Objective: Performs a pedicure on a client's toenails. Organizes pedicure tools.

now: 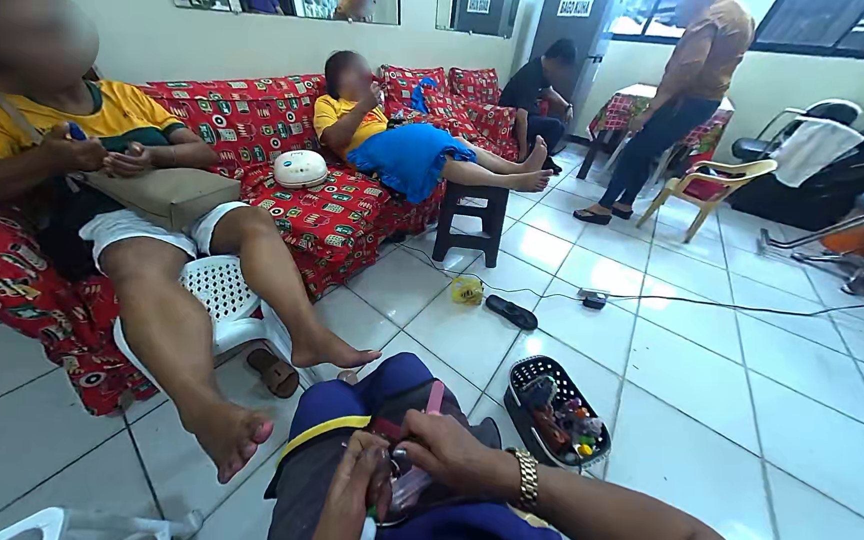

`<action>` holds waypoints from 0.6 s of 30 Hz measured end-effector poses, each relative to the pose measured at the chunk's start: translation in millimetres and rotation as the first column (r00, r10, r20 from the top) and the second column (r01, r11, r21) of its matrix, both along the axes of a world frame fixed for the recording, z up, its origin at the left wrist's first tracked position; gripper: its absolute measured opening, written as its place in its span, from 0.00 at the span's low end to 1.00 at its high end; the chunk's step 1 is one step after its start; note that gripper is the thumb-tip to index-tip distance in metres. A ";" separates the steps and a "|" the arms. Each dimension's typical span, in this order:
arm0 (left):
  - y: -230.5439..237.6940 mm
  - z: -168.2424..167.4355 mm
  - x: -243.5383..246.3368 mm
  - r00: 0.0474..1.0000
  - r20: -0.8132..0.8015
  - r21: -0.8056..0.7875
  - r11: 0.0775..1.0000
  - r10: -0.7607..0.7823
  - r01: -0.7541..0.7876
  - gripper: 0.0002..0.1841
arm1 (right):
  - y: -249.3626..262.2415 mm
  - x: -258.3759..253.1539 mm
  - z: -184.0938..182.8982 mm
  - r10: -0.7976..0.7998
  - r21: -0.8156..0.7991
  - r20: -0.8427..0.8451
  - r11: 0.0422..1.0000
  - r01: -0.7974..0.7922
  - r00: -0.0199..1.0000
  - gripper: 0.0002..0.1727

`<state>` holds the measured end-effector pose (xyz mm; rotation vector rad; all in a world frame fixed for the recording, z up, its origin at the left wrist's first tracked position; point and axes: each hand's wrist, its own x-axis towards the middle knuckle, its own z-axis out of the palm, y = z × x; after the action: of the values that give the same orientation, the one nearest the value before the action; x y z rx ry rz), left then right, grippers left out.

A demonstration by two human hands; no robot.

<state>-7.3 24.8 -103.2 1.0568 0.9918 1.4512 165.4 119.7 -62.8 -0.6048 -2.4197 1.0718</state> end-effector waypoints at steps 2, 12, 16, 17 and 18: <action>-2.3 -3.6 1.6 0.971 -0.209 0.197 0.978 0.115 -0.074 0.07 | -1.2 1.4 5.7 -0.009 -0.062 0.091 0.998 0.014 0.996 0.20; -7.4 -0.9 7.9 0.981 -0.183 0.247 0.969 0.062 -0.015 0.15 | -4.7 5.2 -12.6 -0.094 0.023 -0.071 0.995 0.095 0.993 0.22; -8.7 4.3 9.3 0.999 -0.041 0.107 0.994 0.027 -0.022 0.06 | -6.4 3.5 -18.0 -0.075 0.285 -0.167 0.951 0.121 0.983 0.16; -9.1 1.0 7.9 0.987 -0.143 0.201 0.979 0.070 -0.040 0.08 | -5.7 4.3 -17.7 -0.074 0.223 -0.136 0.969 0.103 0.988 0.20; -9.8 -0.8 6.0 0.976 -0.205 0.254 0.967 0.077 -0.023 0.11 | -4.9 4.3 -19.8 -0.081 0.190 -0.146 0.976 0.108 0.986 0.21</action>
<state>-1.3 15.0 -104.0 1.4047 1.0087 1.5573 169.7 114.7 -82.7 -0.5545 -2.3166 0.7952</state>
